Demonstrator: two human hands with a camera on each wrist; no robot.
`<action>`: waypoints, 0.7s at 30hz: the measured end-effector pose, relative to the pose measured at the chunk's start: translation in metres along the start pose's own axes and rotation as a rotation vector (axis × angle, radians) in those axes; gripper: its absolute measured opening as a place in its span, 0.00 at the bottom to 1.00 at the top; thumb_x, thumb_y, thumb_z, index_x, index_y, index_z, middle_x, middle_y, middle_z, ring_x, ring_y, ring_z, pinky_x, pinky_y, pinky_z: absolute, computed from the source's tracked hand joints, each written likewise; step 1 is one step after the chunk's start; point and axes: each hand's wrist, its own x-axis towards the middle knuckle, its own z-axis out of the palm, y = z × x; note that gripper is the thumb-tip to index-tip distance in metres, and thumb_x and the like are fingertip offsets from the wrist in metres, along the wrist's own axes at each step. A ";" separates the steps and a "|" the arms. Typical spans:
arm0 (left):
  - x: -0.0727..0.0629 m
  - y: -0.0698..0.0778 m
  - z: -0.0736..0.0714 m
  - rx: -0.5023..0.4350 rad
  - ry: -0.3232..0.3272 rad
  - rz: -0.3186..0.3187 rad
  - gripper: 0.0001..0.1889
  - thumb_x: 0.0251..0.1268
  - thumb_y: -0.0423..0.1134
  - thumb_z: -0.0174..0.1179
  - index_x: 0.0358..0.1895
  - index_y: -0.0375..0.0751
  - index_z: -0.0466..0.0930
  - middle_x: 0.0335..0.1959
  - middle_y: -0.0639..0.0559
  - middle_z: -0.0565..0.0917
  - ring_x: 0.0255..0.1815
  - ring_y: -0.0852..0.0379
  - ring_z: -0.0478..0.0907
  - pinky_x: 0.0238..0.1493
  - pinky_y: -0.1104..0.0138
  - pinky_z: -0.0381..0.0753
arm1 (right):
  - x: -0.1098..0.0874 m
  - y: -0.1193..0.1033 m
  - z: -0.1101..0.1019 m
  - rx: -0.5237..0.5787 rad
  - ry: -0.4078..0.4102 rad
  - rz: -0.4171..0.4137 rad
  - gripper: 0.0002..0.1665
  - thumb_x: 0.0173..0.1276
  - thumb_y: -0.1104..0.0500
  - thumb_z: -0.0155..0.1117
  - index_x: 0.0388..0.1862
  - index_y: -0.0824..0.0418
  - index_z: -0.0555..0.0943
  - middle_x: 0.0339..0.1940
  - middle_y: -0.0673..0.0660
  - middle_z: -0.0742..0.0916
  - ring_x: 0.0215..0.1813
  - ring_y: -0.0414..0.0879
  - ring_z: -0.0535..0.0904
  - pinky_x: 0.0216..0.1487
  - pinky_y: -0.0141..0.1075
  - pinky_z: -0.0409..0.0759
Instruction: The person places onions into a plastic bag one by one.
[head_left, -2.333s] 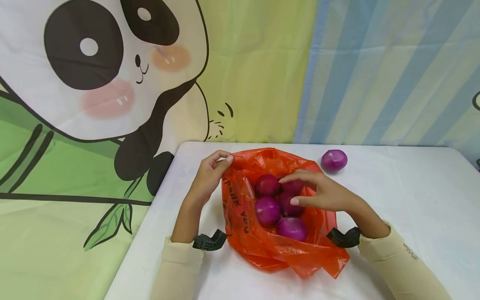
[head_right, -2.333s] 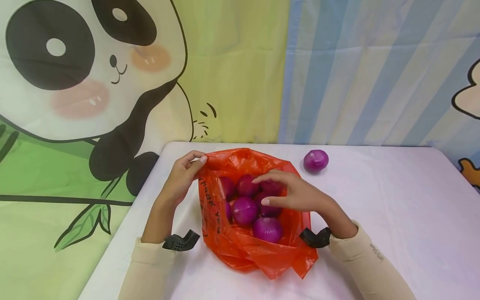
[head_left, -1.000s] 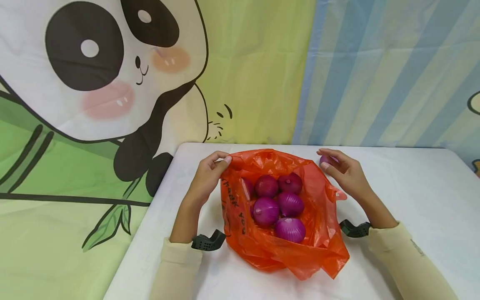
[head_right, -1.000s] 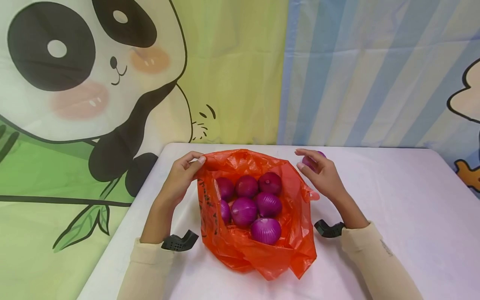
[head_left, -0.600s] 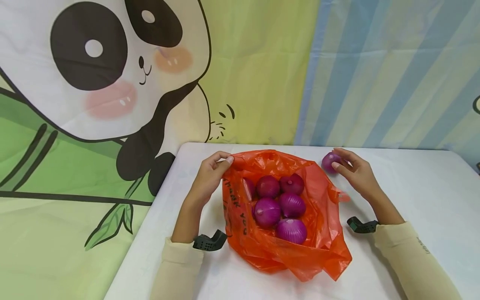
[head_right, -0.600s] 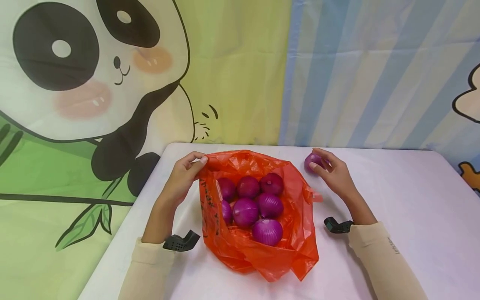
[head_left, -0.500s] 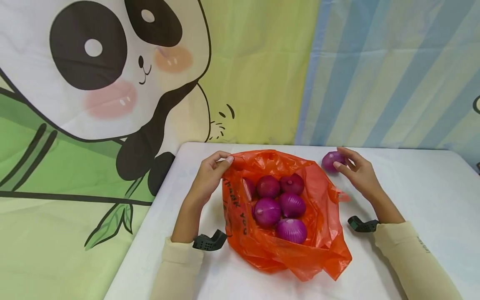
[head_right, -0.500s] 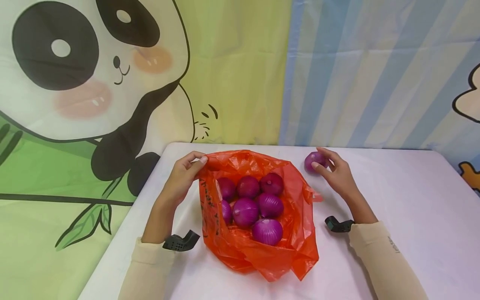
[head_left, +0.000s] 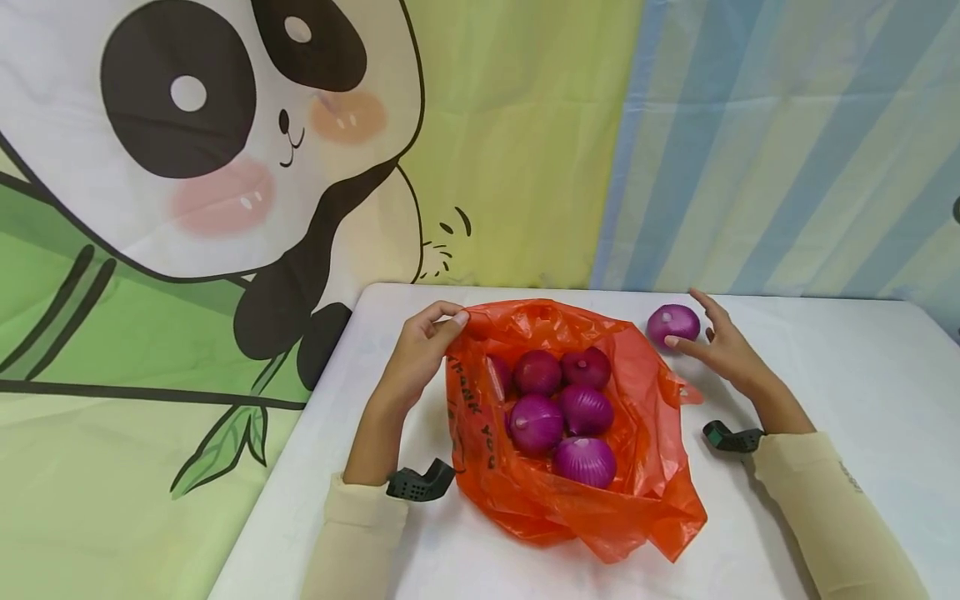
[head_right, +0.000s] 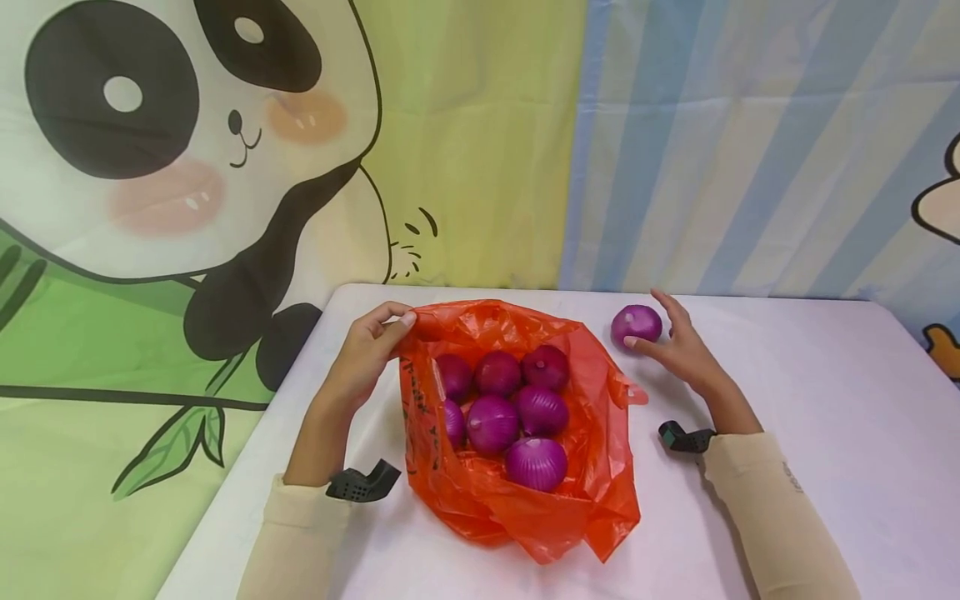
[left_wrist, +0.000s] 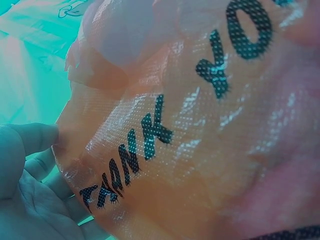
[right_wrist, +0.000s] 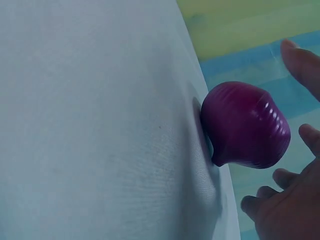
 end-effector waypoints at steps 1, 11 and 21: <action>0.000 0.000 0.000 0.000 0.000 -0.001 0.12 0.73 0.43 0.56 0.46 0.36 0.78 0.34 0.42 0.83 0.36 0.48 0.80 0.48 0.58 0.79 | 0.001 0.000 0.000 -0.002 -0.015 0.011 0.61 0.62 0.49 0.71 0.80 0.48 0.39 0.78 0.66 0.43 0.74 0.73 0.42 0.63 0.68 0.53; 0.001 -0.001 0.001 0.001 0.001 -0.008 0.12 0.73 0.43 0.56 0.46 0.36 0.78 0.33 0.44 0.83 0.36 0.50 0.80 0.47 0.59 0.78 | 0.006 0.007 0.002 -0.099 -0.029 -0.031 0.45 0.68 0.52 0.66 0.78 0.56 0.56 0.70 0.73 0.65 0.63 0.71 0.65 0.56 0.62 0.70; 0.001 -0.002 0.001 0.001 0.003 -0.016 0.12 0.73 0.43 0.56 0.45 0.36 0.78 0.32 0.44 0.83 0.35 0.50 0.79 0.46 0.60 0.79 | 0.001 0.003 0.006 -0.117 -0.016 -0.046 0.41 0.69 0.51 0.64 0.75 0.59 0.60 0.66 0.75 0.68 0.61 0.71 0.67 0.56 0.63 0.70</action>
